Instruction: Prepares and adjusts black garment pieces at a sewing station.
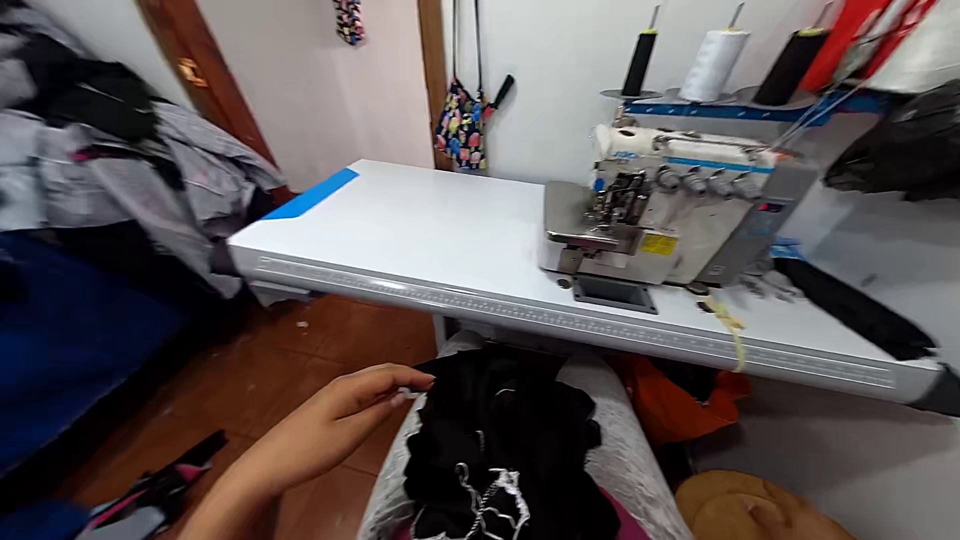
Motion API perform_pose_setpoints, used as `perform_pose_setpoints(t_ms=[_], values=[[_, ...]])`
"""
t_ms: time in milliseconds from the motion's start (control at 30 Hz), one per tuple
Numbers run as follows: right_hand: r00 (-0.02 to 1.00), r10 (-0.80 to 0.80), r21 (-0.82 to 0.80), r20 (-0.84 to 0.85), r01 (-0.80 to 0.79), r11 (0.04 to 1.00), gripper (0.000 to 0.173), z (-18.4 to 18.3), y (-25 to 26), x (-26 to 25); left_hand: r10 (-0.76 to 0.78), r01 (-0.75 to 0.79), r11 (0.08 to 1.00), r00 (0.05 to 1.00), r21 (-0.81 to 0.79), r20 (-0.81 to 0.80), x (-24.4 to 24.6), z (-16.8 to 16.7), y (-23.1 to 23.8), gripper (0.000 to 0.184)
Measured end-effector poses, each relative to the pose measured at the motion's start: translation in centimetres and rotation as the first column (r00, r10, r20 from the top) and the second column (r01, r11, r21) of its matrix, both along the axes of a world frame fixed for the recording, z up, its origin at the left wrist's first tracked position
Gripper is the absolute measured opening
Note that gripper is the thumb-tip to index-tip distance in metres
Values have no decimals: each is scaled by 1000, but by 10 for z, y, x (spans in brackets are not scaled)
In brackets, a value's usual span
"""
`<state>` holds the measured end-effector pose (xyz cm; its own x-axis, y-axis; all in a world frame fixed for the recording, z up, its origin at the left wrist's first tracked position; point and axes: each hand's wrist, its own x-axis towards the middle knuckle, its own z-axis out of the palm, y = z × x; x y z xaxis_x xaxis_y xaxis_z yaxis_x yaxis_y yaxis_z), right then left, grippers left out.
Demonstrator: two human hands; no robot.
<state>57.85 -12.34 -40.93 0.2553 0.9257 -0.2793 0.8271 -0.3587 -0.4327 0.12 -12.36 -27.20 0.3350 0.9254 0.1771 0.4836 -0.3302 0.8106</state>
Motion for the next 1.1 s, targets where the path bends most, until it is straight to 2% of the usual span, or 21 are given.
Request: perform_pose_setpoints(t_ms=[33, 100, 200, 233, 300, 333, 367, 433, 500, 567, 633, 733, 800, 833, 867, 900, 933, 967, 1000, 1033, 1100], values=[[982, 166, 148, -89, -152, 977, 66, 23, 8, -9, 13, -13, 999, 1000, -37, 0, 0, 0, 3, 31], [870, 468, 410, -159, -372, 832, 61, 85, 18, -46, -50, 53, 995, 998, -81, 35, 5, -4, 11, 36], [600, 798, 712, -46, -540, 448, 48, 175, 4, -126, -433, 433, 896, 901, -100, 21, 21, -11, 24, 60], [498, 867, 756, -1, -567, 327, 44, 196, -7, -154, -528, 524, 844, 850, -111, -4, 32, -12, 27, 52], [316, 935, 721, 158, -684, 110, 45, 222, -30, -206, -561, 551, 827, 822, -109, -97, 58, -12, 31, 19], [269, 923, 627, 276, -778, 39, 49, 228, -40, -227, -528, 519, 849, 838, -98, -137, 67, -10, 33, 22], [239, 888, 501, 392, -865, 12, 49, 228, -45, -244, -470, 460, 882, 870, -101, -150, 72, -4, 37, 31], [203, 834, 330, 514, -944, 26, 33, 216, -32, -260, -262, 255, 962, 962, -97, -71, 69, 18, 44, 32], [210, 757, 340, 618, -940, -17, 13, 205, 8, -252, -20, 42, 994, 978, -101, 207, 56, 45, 48, 26], [300, 564, 440, 769, -889, -126, 16, 212, 62, -232, 145, -106, 989, 828, -103, 542, 41, 78, 44, 33], [397, 418, 496, 817, -854, -158, 20, 247, 96, -214, 153, -209, 978, 631, -23, 760, 30, 111, 31, 41], [593, 221, 629, 774, -760, -163, 24, 276, 119, -194, 78, -411, 897, 508, 161, 858, 21, 145, 14, 47], [748, 245, 787, 617, -588, -186, 25, 273, 123, -191, 16, -423, 853, 608, 307, 794, 8, 151, 7, 45], [792, 350, 865, 501, -474, -166, 22, 267, 120, -194, 28, -399, 850, 685, 343, 728, -2, 149, 3, 39], [794, 504, 933, 341, -352, -77, 16, 259, 116, -200, 77, -365, 869, 767, 334, 637, -13, 142, -2, 30], [754, 644, 959, 124, -258, 117, 12, 247, 109, -207, 136, -307, 909, 857, 281, 497, -27, 132, -8, 21], [655, 738, 908, -162, -194, 371, 20, 236, 100, -215, 150, -204, 962, 949, 180, 277, -43, 119, -13, 17], [525, 707, 746, -474, -186, 639, 30, 225, 95, -222, 80, -81, 997, 997, 9, 7, -56, 104, -14, 17], [439, 562, 526, -701, -215, 823, 37, 211, 92, -228, -59, 8, 978, 969, -208, -240, -59, 87, -13, 18], [440, 433, 336, -787, -284, 898, 38, 196, 92, -234, -220, 43, 907, 897, -419, -384, -55, 66, -12, 20], [551, 447, 130, -705, -519, 845, 29, 161, 92, -236, -403, 50, 777, 806, -628, -434, -45, 14, -19, 24]])
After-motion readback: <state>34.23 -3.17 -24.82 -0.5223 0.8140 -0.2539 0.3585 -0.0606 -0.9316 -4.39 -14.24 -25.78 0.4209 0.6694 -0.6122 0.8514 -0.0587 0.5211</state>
